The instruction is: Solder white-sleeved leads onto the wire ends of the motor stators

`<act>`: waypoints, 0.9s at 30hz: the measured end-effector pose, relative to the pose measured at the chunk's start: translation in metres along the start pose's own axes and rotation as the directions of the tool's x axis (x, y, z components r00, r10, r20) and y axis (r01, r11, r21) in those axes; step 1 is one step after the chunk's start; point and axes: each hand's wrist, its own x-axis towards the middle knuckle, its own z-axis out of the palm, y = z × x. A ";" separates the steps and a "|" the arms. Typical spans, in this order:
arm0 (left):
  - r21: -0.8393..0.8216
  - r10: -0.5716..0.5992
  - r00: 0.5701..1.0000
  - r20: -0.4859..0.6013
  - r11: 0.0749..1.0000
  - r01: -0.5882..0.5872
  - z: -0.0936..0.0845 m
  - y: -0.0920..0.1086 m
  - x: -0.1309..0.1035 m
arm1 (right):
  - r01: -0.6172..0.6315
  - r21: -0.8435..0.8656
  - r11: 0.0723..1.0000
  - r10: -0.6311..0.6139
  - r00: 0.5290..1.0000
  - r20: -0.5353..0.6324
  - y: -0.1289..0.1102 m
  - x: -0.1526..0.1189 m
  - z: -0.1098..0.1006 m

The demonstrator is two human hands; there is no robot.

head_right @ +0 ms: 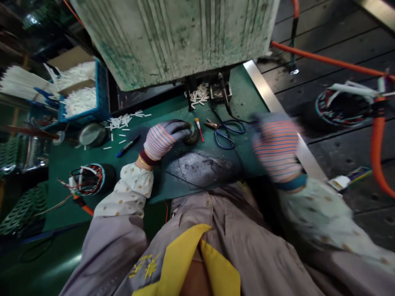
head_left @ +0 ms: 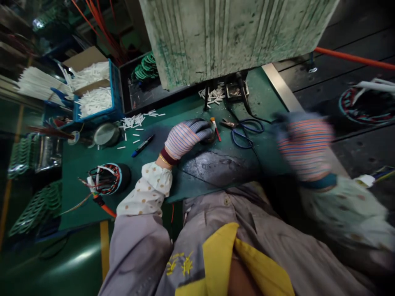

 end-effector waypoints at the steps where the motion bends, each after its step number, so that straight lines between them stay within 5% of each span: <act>1: 0.015 -0.001 1.000 -0.006 1.000 0.001 -0.002 -0.001 0.001 | -0.101 0.043 0.994 0.101 0.995 0.000 -0.021 0.006 0.014; 5: 0.075 -0.087 0.996 -0.033 0.993 0.089 -0.010 0.000 0.000 | -0.121 0.153 0.981 0.090 0.977 0.192 -0.089 0.061 0.079; 8: 0.067 -0.169 0.985 -0.040 0.983 0.171 -0.012 0.011 0.001 | -0.239 0.151 0.959 0.209 0.959 0.192 -0.099 0.095 0.103; 12: 0.032 -0.282 0.955 -0.089 0.958 0.285 -0.008 0.021 0.002 | -0.195 0.236 0.952 0.183 0.980 0.072 -0.081 0.081 0.081; 16: -0.036 -0.342 0.933 -0.109 0.940 0.340 -0.008 0.020 0.003 | 0.004 0.456 0.890 0.072 0.986 -0.150 -0.084 0.045 0.045; 21: -0.105 -0.358 0.929 -0.096 0.932 0.348 -0.008 0.021 -0.001 | 0.058 0.465 0.883 0.014 0.988 -0.151 -0.104 0.021 0.048; 27: -0.085 -0.352 0.929 -0.110 0.935 0.344 0.003 0.024 0.004 | 0.002 0.442 0.897 0.067 0.988 -0.139 -0.086 -0.001 0.044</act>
